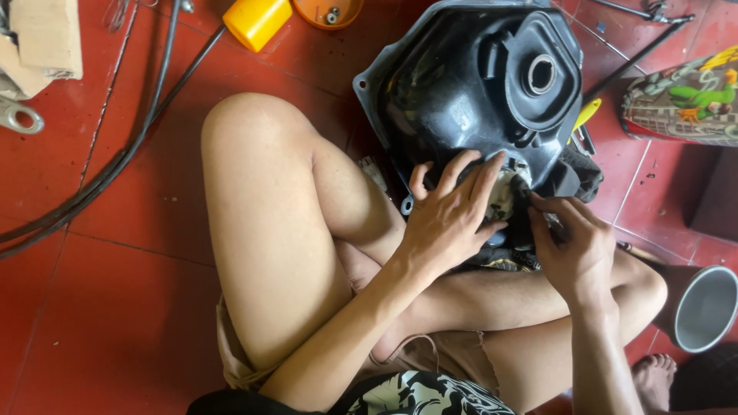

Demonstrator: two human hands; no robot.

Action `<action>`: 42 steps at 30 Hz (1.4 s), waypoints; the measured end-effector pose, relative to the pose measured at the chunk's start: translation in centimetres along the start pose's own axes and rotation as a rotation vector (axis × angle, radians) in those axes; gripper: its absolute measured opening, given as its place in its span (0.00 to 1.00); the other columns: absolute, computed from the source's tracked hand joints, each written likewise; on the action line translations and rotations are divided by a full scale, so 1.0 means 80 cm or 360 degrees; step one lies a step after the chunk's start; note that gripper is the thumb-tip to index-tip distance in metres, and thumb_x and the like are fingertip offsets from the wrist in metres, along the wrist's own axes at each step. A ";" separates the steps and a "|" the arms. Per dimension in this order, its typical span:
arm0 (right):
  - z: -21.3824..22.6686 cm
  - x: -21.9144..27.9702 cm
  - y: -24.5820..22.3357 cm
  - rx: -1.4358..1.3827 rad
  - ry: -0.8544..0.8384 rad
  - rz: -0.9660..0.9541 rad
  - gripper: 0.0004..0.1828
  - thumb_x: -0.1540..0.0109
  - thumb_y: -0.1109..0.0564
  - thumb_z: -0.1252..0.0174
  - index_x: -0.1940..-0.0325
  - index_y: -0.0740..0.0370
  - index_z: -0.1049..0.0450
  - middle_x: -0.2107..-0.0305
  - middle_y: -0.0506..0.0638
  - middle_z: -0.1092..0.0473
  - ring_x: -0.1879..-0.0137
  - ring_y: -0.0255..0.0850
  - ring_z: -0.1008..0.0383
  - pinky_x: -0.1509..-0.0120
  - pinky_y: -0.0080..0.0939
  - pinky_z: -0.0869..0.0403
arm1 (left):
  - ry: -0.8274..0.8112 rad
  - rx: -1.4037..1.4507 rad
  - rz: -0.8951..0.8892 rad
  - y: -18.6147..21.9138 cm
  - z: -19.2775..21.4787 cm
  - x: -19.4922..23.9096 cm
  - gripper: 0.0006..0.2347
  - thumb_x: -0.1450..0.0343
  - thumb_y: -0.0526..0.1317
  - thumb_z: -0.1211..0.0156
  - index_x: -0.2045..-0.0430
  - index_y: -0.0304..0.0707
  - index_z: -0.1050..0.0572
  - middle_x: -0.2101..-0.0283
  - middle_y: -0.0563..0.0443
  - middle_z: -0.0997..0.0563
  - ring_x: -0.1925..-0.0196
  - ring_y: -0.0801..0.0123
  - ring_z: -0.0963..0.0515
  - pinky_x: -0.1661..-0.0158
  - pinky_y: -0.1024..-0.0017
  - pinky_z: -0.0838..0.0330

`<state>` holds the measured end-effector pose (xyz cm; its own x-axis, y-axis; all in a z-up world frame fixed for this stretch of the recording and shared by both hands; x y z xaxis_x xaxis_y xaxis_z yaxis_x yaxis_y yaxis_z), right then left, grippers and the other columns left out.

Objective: A person uses a screwdriver to manipulate and adjust a fuel pump component on a motorcycle fuel tank while sitting on the floor.

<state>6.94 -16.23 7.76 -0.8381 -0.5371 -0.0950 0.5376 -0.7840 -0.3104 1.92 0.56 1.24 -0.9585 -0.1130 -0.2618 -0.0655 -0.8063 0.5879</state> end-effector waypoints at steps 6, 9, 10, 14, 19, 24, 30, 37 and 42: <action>-0.007 0.009 0.017 -0.0106 0.0073 -0.0121 0.04 0.32 0.67 0.37 0.53 0.67 0.19 0.65 0.54 0.24 0.65 0.41 0.27 0.64 0.39 0.32 | 0.0023 -0.0018 -0.0003 0.000 0.007 0.000 0.42 0.36 0.59 0.28 0.30 0.45 0.43 0.41 0.66 0.21 0.27 0.70 0.36 0.38 0.51 0.47; -0.015 0.019 0.020 -0.0080 0.0089 -0.0159 0.05 0.31 0.65 0.38 0.51 0.66 0.20 0.64 0.57 0.23 0.58 0.47 0.24 0.55 0.42 0.28 | 0.0005 -0.0023 0.0004 0.000 0.002 -0.001 0.42 0.35 0.60 0.29 0.30 0.45 0.44 0.39 0.65 0.21 0.26 0.70 0.37 0.38 0.52 0.48; -0.018 0.023 0.021 -0.0077 0.0092 -0.0162 0.05 0.31 0.65 0.38 0.51 0.66 0.20 0.64 0.57 0.23 0.58 0.47 0.24 0.55 0.42 0.28 | 0.0005 -0.0020 -0.0001 0.000 0.003 -0.001 0.42 0.35 0.60 0.29 0.30 0.45 0.44 0.39 0.65 0.21 0.26 0.70 0.37 0.38 0.52 0.48; -0.028 0.037 0.029 -0.0179 0.0176 -0.0458 0.04 0.30 0.62 0.39 0.51 0.63 0.21 0.71 0.49 0.34 0.70 0.35 0.40 0.66 0.34 0.38 | 0.0008 -0.0039 0.0011 0.001 0.003 -0.002 0.42 0.36 0.61 0.29 0.30 0.46 0.43 0.40 0.66 0.21 0.27 0.71 0.37 0.39 0.51 0.47; -0.048 0.062 0.061 -0.0218 0.0346 -0.0595 0.10 0.33 0.64 0.35 0.49 0.56 0.17 0.77 0.53 0.30 0.71 0.37 0.33 0.70 0.34 0.39 | -0.0076 0.0296 0.0024 0.002 -0.001 -0.003 0.37 0.33 0.52 0.32 0.31 0.42 0.43 0.43 0.49 0.21 0.26 0.65 0.42 0.41 0.41 0.65; -0.055 0.059 0.049 -0.0379 0.0294 -0.0708 0.07 0.32 0.66 0.39 0.50 0.61 0.21 0.62 0.61 0.22 0.60 0.52 0.22 0.64 0.45 0.28 | -0.0030 0.0275 0.0024 0.002 -0.005 -0.002 0.36 0.32 0.53 0.34 0.31 0.43 0.43 0.43 0.49 0.21 0.26 0.65 0.42 0.41 0.42 0.64; -0.057 0.065 0.070 -0.0333 0.0239 -0.0671 0.08 0.34 0.64 0.37 0.51 0.59 0.20 0.59 0.60 0.22 0.56 0.55 0.20 0.63 0.46 0.26 | -0.0068 0.0275 0.0029 0.001 -0.005 -0.002 0.36 0.31 0.54 0.34 0.31 0.43 0.43 0.43 0.48 0.22 0.26 0.63 0.42 0.41 0.42 0.65; -0.053 0.063 0.064 -0.0253 0.0197 -0.0635 0.08 0.32 0.62 0.37 0.49 0.58 0.19 0.61 0.61 0.23 0.57 0.54 0.20 0.64 0.47 0.27 | -0.0081 0.0265 0.0024 0.002 -0.005 -0.004 0.36 0.31 0.54 0.35 0.31 0.43 0.43 0.43 0.49 0.22 0.26 0.63 0.43 0.41 0.42 0.64; -0.055 0.060 0.049 -0.0326 0.0269 -0.0609 0.07 0.32 0.64 0.40 0.49 0.61 0.22 0.53 0.61 0.22 0.51 0.63 0.22 0.56 0.54 0.24 | -0.0056 0.0294 0.0027 0.002 -0.004 -0.003 0.35 0.31 0.53 0.34 0.32 0.43 0.42 0.42 0.49 0.22 0.26 0.62 0.42 0.41 0.41 0.64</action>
<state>4.60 -20.49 1.94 -0.9851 -0.1498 -0.0847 0.1719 -0.8293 -0.5317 2.23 0.26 1.12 -0.9688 -0.1026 -0.2255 -0.0961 -0.6835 0.7236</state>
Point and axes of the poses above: each hand's wrist, its own x-axis away from the middle knuckle, its own z-axis out of the back of the hand, y = z × x, the point moved 3 cm from there along -x, towards the middle knuckle
